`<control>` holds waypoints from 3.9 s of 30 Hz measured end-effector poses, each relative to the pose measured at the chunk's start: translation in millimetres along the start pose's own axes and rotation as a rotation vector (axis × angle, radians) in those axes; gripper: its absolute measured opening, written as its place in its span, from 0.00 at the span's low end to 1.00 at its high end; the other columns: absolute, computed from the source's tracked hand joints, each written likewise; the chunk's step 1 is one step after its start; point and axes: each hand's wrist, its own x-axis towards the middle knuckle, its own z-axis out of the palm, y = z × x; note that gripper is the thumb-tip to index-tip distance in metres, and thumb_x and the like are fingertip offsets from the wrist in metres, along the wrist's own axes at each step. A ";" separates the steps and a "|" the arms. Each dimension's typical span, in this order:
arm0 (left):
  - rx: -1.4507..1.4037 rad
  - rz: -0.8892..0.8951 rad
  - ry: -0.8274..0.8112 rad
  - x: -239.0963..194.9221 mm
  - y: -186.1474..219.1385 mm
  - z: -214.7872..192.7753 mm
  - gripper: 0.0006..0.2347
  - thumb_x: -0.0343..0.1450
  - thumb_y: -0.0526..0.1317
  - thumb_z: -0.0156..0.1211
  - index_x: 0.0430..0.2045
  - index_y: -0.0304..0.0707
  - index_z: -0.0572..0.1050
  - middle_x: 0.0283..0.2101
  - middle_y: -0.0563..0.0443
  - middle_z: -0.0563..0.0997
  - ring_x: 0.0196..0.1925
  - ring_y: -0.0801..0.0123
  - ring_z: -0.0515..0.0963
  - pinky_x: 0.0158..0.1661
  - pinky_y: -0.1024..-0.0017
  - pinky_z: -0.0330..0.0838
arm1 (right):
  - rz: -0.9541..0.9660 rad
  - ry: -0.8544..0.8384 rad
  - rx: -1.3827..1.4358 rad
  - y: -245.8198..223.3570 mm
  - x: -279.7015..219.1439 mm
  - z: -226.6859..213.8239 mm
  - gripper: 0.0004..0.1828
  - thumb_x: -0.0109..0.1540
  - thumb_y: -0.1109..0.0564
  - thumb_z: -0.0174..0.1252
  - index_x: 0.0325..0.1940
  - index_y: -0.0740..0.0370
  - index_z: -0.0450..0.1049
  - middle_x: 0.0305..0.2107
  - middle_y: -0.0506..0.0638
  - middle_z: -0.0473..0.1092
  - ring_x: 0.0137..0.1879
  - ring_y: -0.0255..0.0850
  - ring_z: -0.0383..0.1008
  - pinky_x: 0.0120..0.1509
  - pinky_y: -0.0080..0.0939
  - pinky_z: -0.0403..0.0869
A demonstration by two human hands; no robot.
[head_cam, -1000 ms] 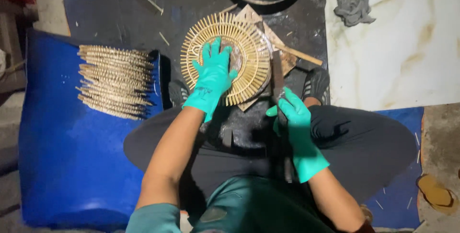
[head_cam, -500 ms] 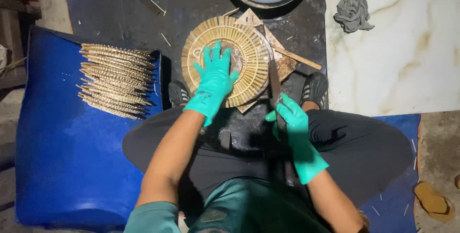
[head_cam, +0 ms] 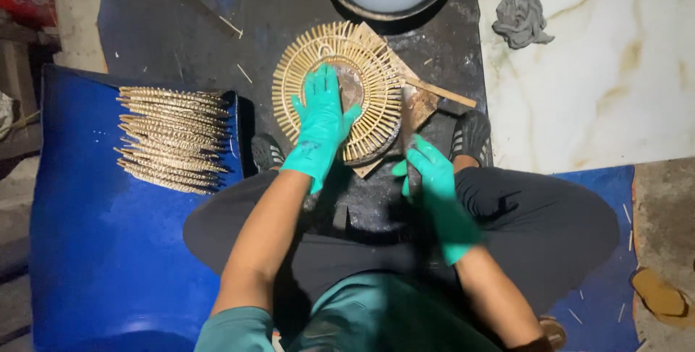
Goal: Shaping and assembling bamboo or wood furniture parts using a metal scraping tool and a liquid adhesive.
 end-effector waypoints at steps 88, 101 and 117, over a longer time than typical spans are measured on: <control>0.045 0.014 -0.253 -29.2 22.7 -16.6 0.42 0.65 0.52 0.71 0.72 0.52 0.52 0.78 0.47 0.44 0.79 0.49 0.42 0.68 0.30 0.39 | 0.014 0.096 0.029 -5.5 -27.8 -18.0 0.29 0.65 0.54 0.51 0.72 0.57 0.62 0.23 0.55 0.74 0.13 0.40 0.63 0.13 0.41 0.61; 0.066 0.029 -0.334 -31.3 20.1 -30.5 0.39 0.65 0.49 0.70 0.71 0.58 0.54 0.78 0.55 0.42 0.79 0.54 0.41 0.69 0.33 0.38 | -0.025 0.056 -0.071 -9.8 -13.1 10.1 0.24 0.64 0.56 0.54 0.66 0.61 0.71 0.23 0.57 0.76 0.12 0.41 0.63 0.12 0.40 0.60; 0.167 0.137 -0.322 -36.9 9.7 -27.5 0.39 0.64 0.44 0.72 0.71 0.60 0.55 0.78 0.58 0.45 0.79 0.54 0.45 0.66 0.27 0.44 | 0.027 -0.002 -0.132 -19.0 -33.9 0.0 0.23 0.66 0.53 0.52 0.66 0.56 0.68 0.23 0.53 0.75 0.14 0.41 0.65 0.14 0.41 0.62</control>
